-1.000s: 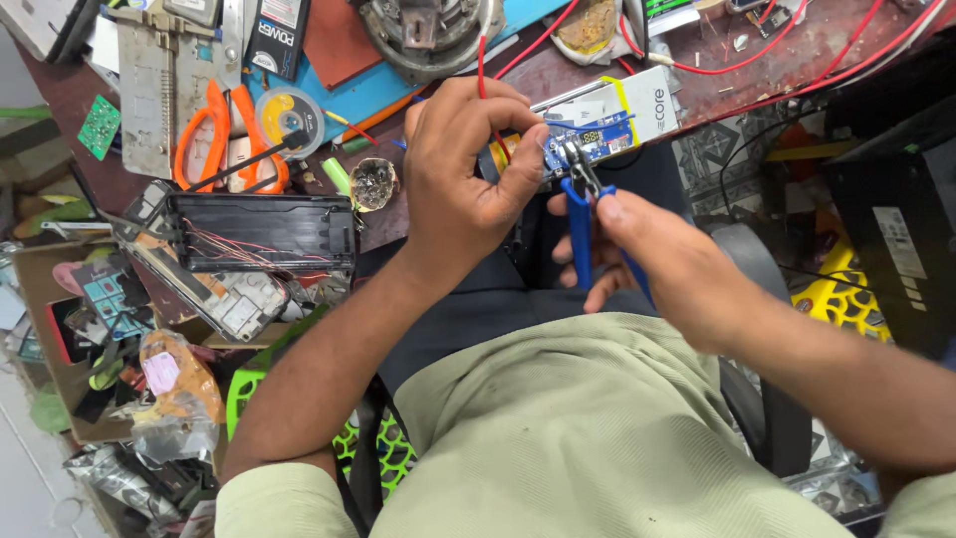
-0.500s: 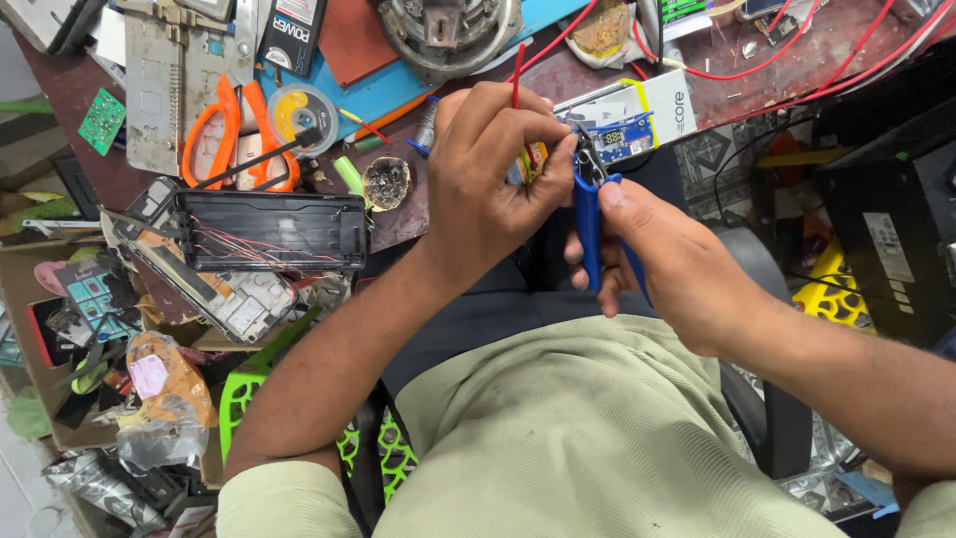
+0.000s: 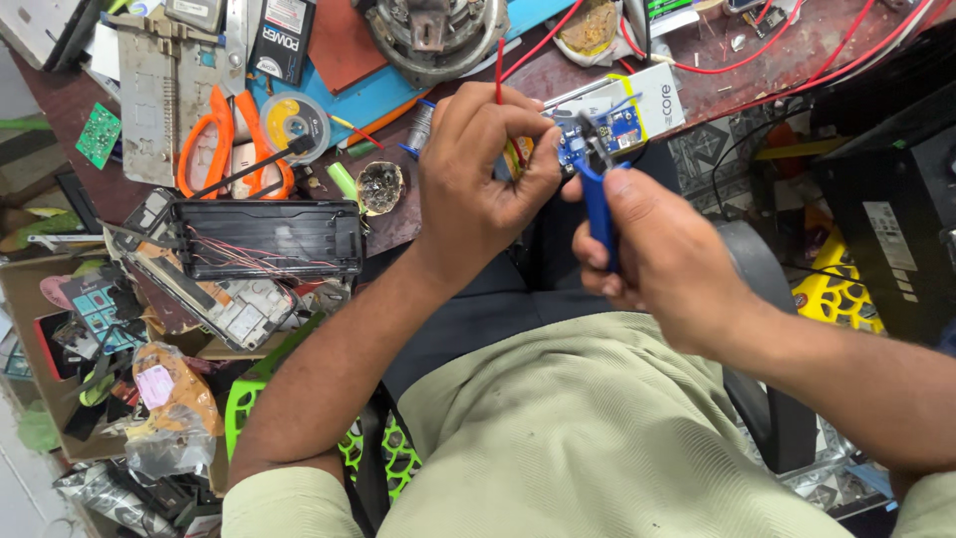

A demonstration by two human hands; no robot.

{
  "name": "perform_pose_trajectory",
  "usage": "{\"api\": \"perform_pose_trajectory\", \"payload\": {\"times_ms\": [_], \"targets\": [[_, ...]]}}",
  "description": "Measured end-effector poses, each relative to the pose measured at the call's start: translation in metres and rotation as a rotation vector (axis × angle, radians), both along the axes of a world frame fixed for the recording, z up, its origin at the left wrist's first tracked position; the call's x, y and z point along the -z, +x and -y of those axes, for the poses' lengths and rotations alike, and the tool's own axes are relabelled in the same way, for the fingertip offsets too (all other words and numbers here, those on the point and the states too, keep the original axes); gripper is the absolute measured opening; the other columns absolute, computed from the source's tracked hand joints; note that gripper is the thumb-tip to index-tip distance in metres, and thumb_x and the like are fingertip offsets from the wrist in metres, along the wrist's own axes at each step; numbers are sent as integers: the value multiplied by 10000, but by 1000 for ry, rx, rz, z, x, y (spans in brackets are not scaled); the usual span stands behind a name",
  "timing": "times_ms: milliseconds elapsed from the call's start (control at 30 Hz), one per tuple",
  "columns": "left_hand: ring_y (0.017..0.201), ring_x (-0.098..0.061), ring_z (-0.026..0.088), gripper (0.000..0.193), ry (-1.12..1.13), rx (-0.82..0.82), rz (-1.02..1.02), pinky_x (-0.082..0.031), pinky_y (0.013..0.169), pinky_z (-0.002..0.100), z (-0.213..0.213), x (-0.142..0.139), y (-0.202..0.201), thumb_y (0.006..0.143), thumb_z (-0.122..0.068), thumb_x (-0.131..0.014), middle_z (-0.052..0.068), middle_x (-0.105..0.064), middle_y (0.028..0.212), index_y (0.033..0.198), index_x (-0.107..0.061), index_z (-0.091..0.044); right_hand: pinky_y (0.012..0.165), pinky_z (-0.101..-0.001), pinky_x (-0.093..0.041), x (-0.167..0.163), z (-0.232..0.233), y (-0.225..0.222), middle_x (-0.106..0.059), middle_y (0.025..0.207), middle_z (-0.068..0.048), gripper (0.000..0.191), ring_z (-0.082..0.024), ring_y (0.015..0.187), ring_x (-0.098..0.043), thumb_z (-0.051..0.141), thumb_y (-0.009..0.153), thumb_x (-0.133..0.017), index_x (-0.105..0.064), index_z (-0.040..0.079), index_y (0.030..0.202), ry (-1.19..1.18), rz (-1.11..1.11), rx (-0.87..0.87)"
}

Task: The person uses a soldering iron and solder wire to attach wires to a small circuit board mounted on a smartphone. They strip wire ends, apply solder, and secure connections while handling the device and tools throughout the clip.

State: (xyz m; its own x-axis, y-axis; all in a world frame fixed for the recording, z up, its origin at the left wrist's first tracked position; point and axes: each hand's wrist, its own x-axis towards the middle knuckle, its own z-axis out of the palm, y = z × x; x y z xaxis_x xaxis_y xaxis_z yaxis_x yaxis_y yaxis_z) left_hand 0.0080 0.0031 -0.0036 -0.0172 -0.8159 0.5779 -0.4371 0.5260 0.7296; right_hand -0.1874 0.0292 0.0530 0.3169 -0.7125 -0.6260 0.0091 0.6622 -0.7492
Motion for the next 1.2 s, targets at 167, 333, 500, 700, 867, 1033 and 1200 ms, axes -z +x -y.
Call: {"api": "perform_pose_trajectory", "payload": {"times_ms": [167,333,500,700,867,1033,1200], "targets": [[929,-643,233,104,40,-18,-22,-496,845,338,-1,0,-2,995,-99,-766,70,-648,1039,1043,-676,-81,615,-343,-503,-7,25,-46,-609,944,-98,426,-234,800,-625,449,1137,-341,-527,114,1323,-370,186,311],[937,-646,227,95,69,-30,-43,-493,850,331,-3,-3,-3,1004,-105,-761,67,-652,1047,1060,-688,-84,954,-486,-565,-5,37,-69,-584,1269,-162,451,-282,1147,-619,402,1177,-372,-440,26,1417,-692,-51,181],[1037,-668,240,113,83,-107,-15,-433,953,364,-9,-8,-7,973,-119,-757,65,-677,1113,1049,-684,-79,827,-485,-606,-1,-2,-37,-644,1171,-178,546,-298,1041,-672,369,1037,-428,-394,59,1486,-237,84,-4],[1110,-657,214,123,222,-80,-101,-418,1030,350,-18,-10,-10,985,-142,-753,82,-686,1225,1061,-688,-69,794,-342,-588,25,-17,-3,-614,1130,-87,490,-181,1010,-640,320,1079,-384,-428,44,1481,-179,91,-59],[1209,-656,240,132,216,-58,-125,-433,1070,348,-19,-9,-8,986,-163,-791,65,-682,1145,1037,-702,-79,727,-284,-589,20,-14,8,-630,1077,-64,466,-144,953,-646,323,1066,-384,-471,69,1447,-211,-25,-119],[1177,-674,240,131,224,-41,-159,-466,1036,338,-18,-8,-7,941,-131,-828,58,-675,1123,993,-722,-74,646,-259,-568,8,-15,18,-668,985,-32,435,-112,867,-663,325,1062,-414,-505,67,1401,-356,-260,-166],[1152,-680,228,123,232,-23,-180,-472,1017,333,-19,-8,-6,935,-86,-823,66,-675,1116,992,-717,-62,653,-337,-550,6,-21,27,-698,863,-66,395,-176,749,-693,304,1058,-457,-528,66,1366,-526,-536,-171]]}}
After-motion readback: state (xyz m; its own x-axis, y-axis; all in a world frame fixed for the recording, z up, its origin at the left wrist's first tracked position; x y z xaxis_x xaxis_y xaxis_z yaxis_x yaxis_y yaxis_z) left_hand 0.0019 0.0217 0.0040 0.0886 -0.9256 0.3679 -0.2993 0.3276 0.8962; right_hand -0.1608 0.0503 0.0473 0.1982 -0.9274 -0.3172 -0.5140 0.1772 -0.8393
